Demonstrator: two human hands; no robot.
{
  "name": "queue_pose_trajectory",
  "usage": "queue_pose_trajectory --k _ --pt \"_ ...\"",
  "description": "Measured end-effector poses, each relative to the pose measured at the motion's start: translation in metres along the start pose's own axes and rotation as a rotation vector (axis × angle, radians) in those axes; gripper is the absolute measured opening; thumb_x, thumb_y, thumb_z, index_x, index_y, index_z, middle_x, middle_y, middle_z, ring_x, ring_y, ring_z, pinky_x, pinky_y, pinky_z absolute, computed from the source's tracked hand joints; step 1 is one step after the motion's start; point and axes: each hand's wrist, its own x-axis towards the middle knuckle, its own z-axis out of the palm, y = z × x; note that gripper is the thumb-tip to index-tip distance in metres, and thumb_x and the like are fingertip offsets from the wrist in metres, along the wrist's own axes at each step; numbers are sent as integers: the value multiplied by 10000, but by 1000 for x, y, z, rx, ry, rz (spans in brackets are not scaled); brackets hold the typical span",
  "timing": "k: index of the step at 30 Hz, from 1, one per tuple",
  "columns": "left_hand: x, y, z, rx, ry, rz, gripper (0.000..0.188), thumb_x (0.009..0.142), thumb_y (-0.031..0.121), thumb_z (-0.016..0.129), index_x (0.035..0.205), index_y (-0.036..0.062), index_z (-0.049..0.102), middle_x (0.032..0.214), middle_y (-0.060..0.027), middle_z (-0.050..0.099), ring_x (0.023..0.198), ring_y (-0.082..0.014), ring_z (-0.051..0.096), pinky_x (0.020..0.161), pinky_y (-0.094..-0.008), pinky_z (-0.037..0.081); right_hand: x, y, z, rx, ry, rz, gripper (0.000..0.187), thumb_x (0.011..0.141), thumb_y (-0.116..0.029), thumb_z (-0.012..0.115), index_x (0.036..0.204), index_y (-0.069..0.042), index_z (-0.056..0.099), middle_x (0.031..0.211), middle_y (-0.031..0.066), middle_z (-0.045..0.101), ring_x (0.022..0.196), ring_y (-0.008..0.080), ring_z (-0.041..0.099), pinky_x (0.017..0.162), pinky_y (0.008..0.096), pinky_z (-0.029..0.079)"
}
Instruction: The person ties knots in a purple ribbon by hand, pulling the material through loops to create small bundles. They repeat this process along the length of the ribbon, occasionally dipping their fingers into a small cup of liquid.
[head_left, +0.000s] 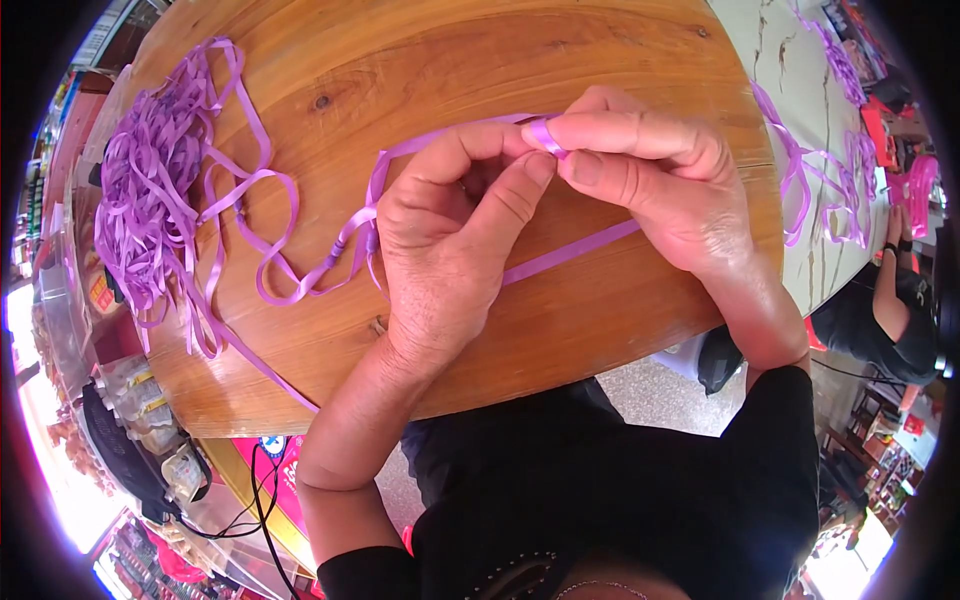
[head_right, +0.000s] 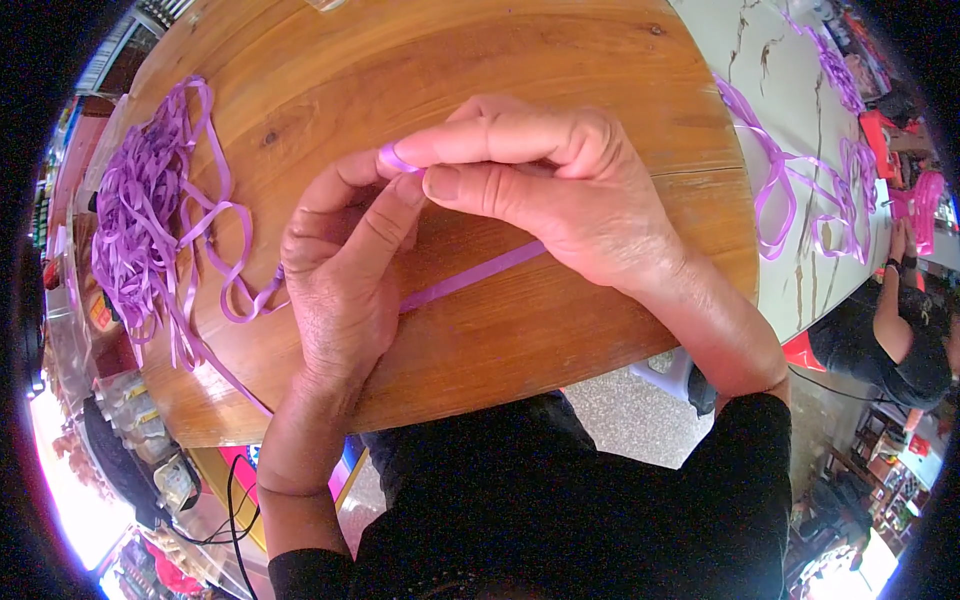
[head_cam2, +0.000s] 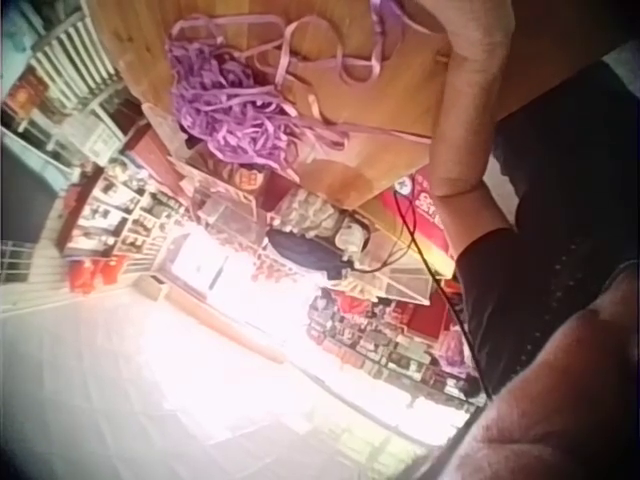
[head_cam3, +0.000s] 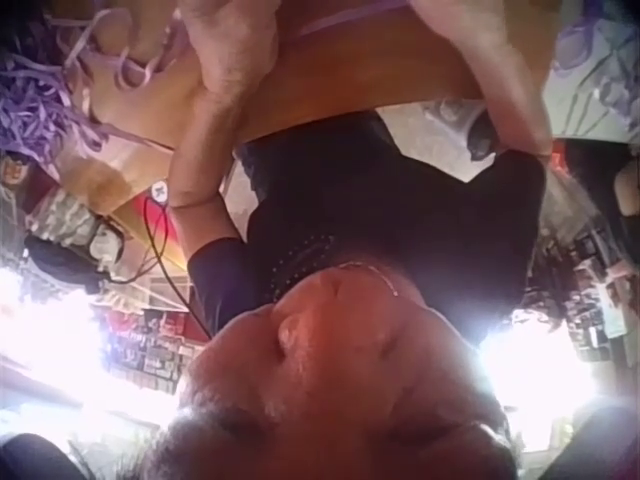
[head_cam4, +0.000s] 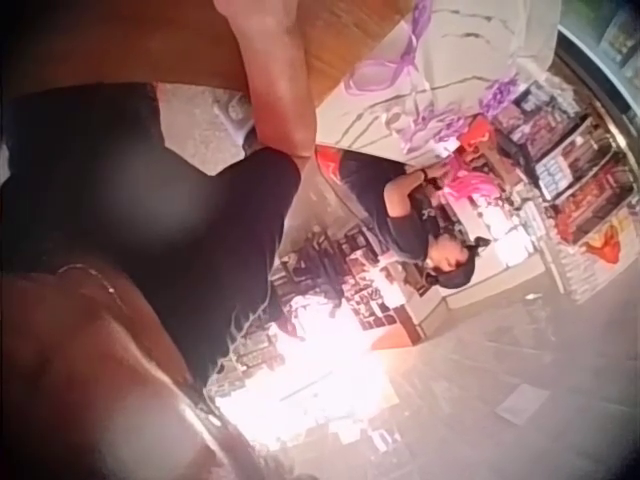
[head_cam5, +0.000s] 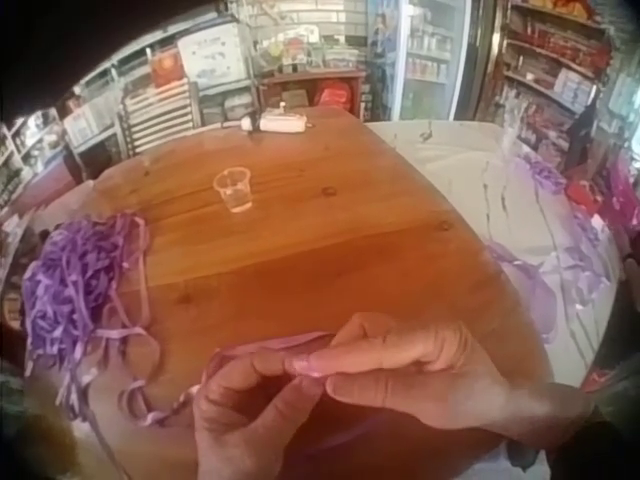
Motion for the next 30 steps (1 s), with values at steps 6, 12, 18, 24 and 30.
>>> queue_pose_trajectory --k 6,12,18,24,30 --pt "-2 -6 -4 55 -8 65 180 849 -49 587 1021 -3 618 912 -12 617 804 -52 542 750 -174 433 -1 0 1 -611 24 -315 290 771 101 628 1031 -25 660 870 63 613 800 145 588 679 224 458" --pt "-3 -6 3 1 13 25 161 835 -43 612 990 1 628 901 0 608 790 -45 529 737 -177 430 0 0 3 -794 72 -428 287 743 105 654 997 -27 650 836 60 610 742 139 591 635 228 459" --pt "-3 -3 -1 176 24 98 103 830 -35 625 928 -7 620 878 9 604 791 -34 517 739 -168 420 -5 -4 8 -536 89 -149 285 774 86 636 1043 -5 611 872 38 609 804 90 573 702 212 456" --pt "-5 2 1 18 -11 -16 81 852 -2 609 931 -6 626 891 8 609 812 -39 520 753 -171 415 -3 -3 3 -298 -11 -12 290 787 61 633 1071 5 611 858 27 599 812 77 558 704 210 446" --pt "-7 6 3 96 67 -103 105 856 10 606 953 -20 631 871 1 616 798 -39 524 729 -166 416 1 -2 -6 -918 -77 -490 307 728 53 662 1031 14 638 792 74 576 713 164 555 616 244 431"
